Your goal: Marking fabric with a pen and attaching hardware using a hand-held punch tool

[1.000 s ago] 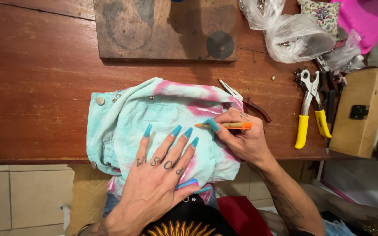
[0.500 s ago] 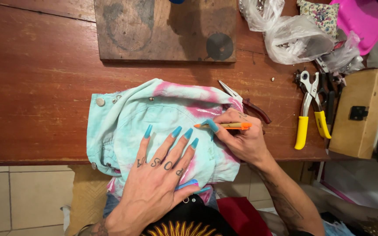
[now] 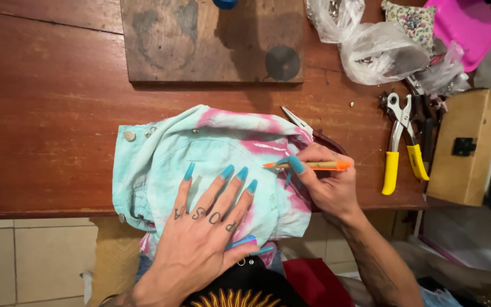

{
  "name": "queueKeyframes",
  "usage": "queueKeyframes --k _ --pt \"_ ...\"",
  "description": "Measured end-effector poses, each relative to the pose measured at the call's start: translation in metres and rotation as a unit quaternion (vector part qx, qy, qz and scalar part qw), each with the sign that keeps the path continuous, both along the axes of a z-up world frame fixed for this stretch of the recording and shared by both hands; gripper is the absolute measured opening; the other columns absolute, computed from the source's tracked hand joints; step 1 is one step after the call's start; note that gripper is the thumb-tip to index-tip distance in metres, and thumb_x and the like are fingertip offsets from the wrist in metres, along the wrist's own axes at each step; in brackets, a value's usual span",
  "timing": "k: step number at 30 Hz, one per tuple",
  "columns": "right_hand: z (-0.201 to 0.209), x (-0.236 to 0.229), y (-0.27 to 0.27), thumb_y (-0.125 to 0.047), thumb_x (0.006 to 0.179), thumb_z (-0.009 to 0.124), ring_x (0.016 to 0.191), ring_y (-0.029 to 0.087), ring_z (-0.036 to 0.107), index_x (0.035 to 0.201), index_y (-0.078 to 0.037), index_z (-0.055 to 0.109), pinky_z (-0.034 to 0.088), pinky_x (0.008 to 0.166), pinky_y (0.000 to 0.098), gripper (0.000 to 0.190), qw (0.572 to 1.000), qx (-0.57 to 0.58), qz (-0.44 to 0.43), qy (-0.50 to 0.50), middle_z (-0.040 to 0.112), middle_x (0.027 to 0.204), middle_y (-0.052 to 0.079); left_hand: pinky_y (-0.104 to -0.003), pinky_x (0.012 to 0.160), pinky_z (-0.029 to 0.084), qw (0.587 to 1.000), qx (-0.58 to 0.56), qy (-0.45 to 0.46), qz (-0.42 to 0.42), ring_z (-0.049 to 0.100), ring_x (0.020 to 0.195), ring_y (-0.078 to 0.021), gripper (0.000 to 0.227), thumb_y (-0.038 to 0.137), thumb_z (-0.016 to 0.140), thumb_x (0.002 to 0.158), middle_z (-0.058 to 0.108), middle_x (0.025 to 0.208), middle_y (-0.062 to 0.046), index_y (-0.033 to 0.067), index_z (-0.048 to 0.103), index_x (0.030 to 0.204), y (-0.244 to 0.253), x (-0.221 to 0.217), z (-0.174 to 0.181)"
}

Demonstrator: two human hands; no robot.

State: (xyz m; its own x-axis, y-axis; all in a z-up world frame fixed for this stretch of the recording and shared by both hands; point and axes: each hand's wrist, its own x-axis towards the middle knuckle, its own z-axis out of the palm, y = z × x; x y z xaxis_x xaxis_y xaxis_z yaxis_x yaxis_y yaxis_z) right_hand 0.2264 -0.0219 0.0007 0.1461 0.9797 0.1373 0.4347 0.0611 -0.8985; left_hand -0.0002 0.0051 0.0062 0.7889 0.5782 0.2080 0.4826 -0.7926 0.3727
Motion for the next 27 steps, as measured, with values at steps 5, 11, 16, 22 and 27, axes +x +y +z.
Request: queueKeyframes --k 5,11,16,22,27 --pt "0.012 -0.004 -0.003 -0.009 0.083 0.055 0.058 0.017 0.05 0.079 -0.001 0.056 0.041 0.06 0.0263 0.009 0.997 0.007 0.056 -0.055 0.055 0.067 0.006 -0.053 0.093 0.03 0.999 0.004 -0.036 -0.025 0.044 0.114 -0.0263 0.062 0.061 0.046 0.078 0.048 0.124 -0.01 0.0124 0.051 0.116 -0.002 0.007 0.005" --pt "0.009 -0.005 -0.005 -0.007 0.081 0.057 0.056 0.015 0.048 0.079 0.002 0.058 0.042 0.055 0.0252 0.009 0.995 0.027 0.06 -0.079 0.058 0.069 0.005 -0.052 0.093 0.031 1.0 0.013 -0.013 -0.012 0.044 0.113 -0.0246 0.065 0.063 0.043 0.078 0.049 0.123 -0.008 0.0121 0.051 0.117 -0.006 0.008 0.0" --pt "0.006 -0.006 -0.004 -0.007 0.082 0.055 0.06 0.017 0.051 0.08 0.0 0.056 0.044 0.06 0.0265 0.008 0.993 0.028 0.081 -0.084 0.059 0.072 0.005 -0.052 0.093 0.031 1.0 0.017 -0.006 -0.011 0.043 0.114 -0.0242 0.066 0.064 0.045 0.076 0.048 0.124 -0.008 0.0124 0.05 0.117 -0.008 0.008 -0.001" --pt "0.009 -0.007 -0.001 -0.007 0.083 0.054 0.06 0.017 0.05 0.079 0.0 0.056 0.042 0.06 0.0264 0.008 0.99 0.028 0.095 -0.104 0.058 0.072 0.005 -0.052 0.093 0.031 1.0 0.014 -0.007 -0.008 0.042 0.115 -0.0244 0.067 0.065 0.044 0.076 0.047 0.125 -0.009 0.0121 0.05 0.117 -0.008 0.007 -0.002" --pt "0.005 -0.005 -0.003 -0.007 0.082 0.055 0.063 0.019 0.052 0.08 0.001 0.057 0.045 0.062 0.0275 0.008 0.992 0.02 0.088 -0.093 0.06 0.075 0.006 -0.052 0.094 0.03 1.0 0.005 -0.013 -0.009 0.043 0.114 -0.0248 0.066 0.064 0.045 0.077 0.048 0.124 -0.009 0.0117 0.051 0.116 -0.008 0.007 -0.002"
